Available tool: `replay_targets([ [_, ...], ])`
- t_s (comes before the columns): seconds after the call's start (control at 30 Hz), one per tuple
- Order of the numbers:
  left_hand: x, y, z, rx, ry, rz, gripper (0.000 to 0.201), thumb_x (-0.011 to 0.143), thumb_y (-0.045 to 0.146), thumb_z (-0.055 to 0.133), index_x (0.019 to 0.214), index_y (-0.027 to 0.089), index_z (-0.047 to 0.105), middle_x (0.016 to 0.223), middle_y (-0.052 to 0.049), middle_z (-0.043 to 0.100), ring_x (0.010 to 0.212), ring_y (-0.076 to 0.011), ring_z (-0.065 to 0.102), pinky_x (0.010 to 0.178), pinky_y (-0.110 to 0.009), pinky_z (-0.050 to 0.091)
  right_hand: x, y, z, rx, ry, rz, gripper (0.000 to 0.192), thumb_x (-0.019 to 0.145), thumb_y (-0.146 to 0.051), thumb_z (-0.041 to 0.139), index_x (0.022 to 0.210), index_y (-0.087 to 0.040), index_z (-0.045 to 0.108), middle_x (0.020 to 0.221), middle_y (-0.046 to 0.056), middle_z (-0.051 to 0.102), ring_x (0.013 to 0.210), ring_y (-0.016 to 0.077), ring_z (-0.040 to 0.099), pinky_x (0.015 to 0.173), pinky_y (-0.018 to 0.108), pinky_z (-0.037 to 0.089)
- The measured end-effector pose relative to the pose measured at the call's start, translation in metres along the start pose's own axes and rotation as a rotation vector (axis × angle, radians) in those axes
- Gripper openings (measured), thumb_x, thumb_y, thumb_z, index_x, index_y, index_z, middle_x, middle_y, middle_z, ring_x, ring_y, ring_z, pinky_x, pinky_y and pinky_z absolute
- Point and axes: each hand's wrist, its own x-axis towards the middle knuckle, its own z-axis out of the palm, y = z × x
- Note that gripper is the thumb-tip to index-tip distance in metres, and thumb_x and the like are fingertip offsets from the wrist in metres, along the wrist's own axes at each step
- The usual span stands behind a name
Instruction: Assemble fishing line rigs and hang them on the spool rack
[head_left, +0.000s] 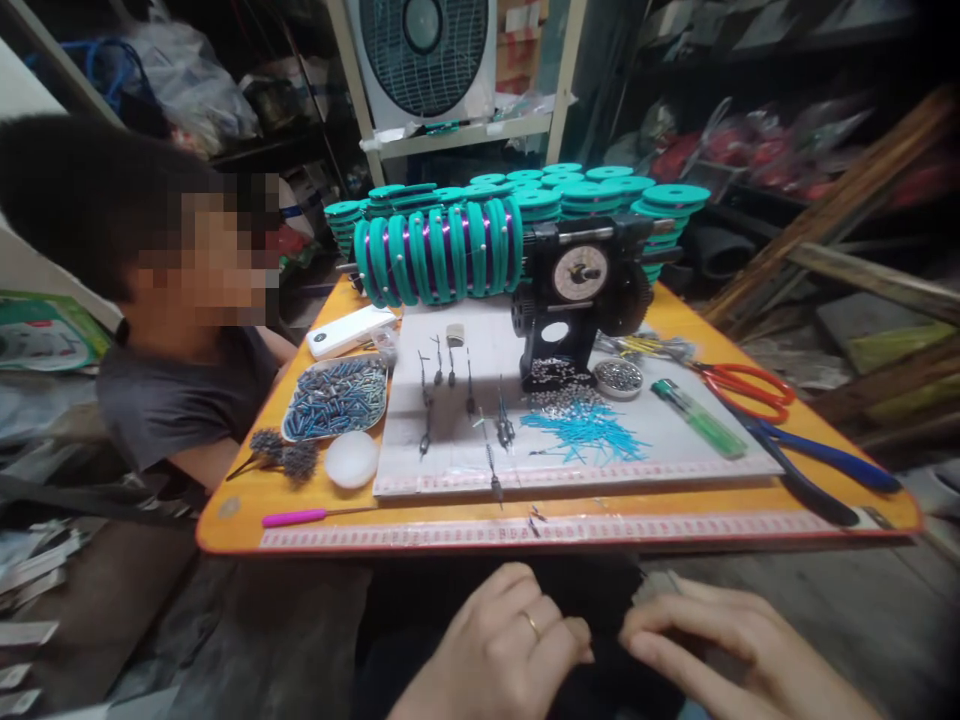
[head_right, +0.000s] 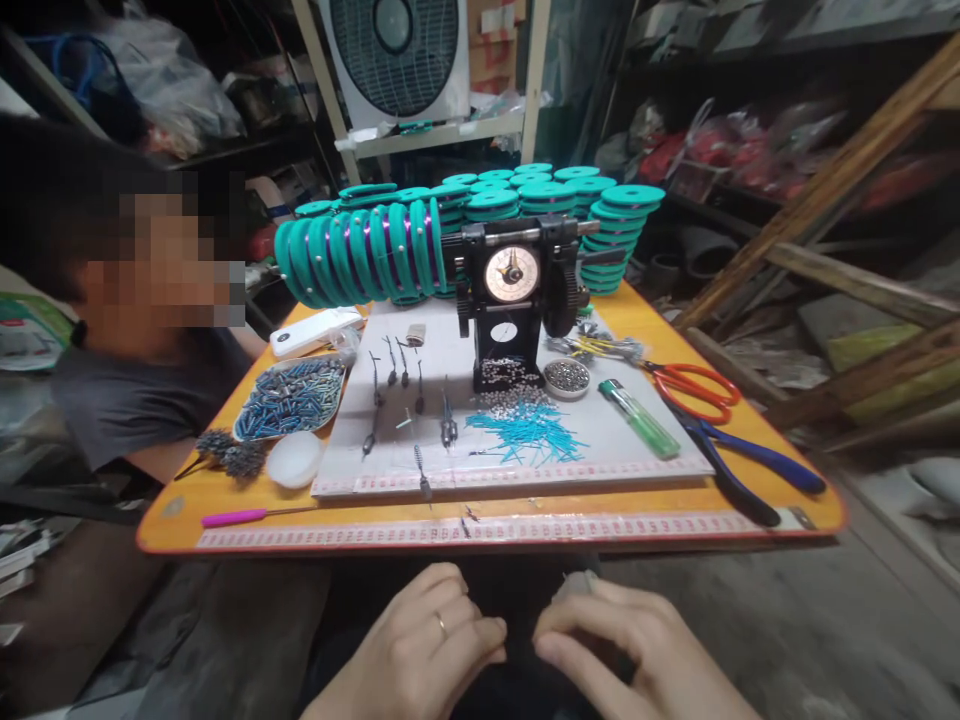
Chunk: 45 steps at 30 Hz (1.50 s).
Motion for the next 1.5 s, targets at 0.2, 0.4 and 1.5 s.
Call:
replay_targets([
  [0.2,-0.004,0.001,-0.008,-0.165,0.142,-0.18,0.014,0.087,0.004,0.054,0.094,0.016,0.057,0.067,-0.002,0.064,0.056,-0.0127,0.053,0.057,-0.027,0.046,0.046,-0.001,-0.016,-0.411,0.593,-0.338,0.022,0.092,-0.034,0.061,0.107,-0.022,0.071,0.107,0.005,0.068,0.101,0.0137,0.063,0.087,0.022,0.052],
  [0.4,-0.012,0.008,-0.011,-0.227,0.296,-0.419,0.023,0.084,0.001,0.057,0.096,0.02,0.058,0.076,-0.001,0.067,0.068,-0.0125,0.065,0.069,-0.023,0.053,0.067,0.004,0.001,-0.616,0.646,-0.465,0.044,0.084,-0.02,0.071,0.127,-0.015,0.066,0.137,0.01,0.057,0.128,0.025,0.048,0.109,0.038,0.044],
  [1.5,0.016,0.025,-0.026,-0.735,0.285,-1.011,0.022,0.099,0.032,0.056,0.086,0.015,0.062,0.074,0.0,0.05,0.064,-0.0098,0.041,0.06,-0.023,0.034,0.037,-0.043,0.022,-0.226,0.677,-0.478,0.017,0.089,-0.015,0.062,0.104,-0.023,0.063,0.116,0.004,0.059,0.114,0.0127,0.055,0.102,0.025,0.046],
])
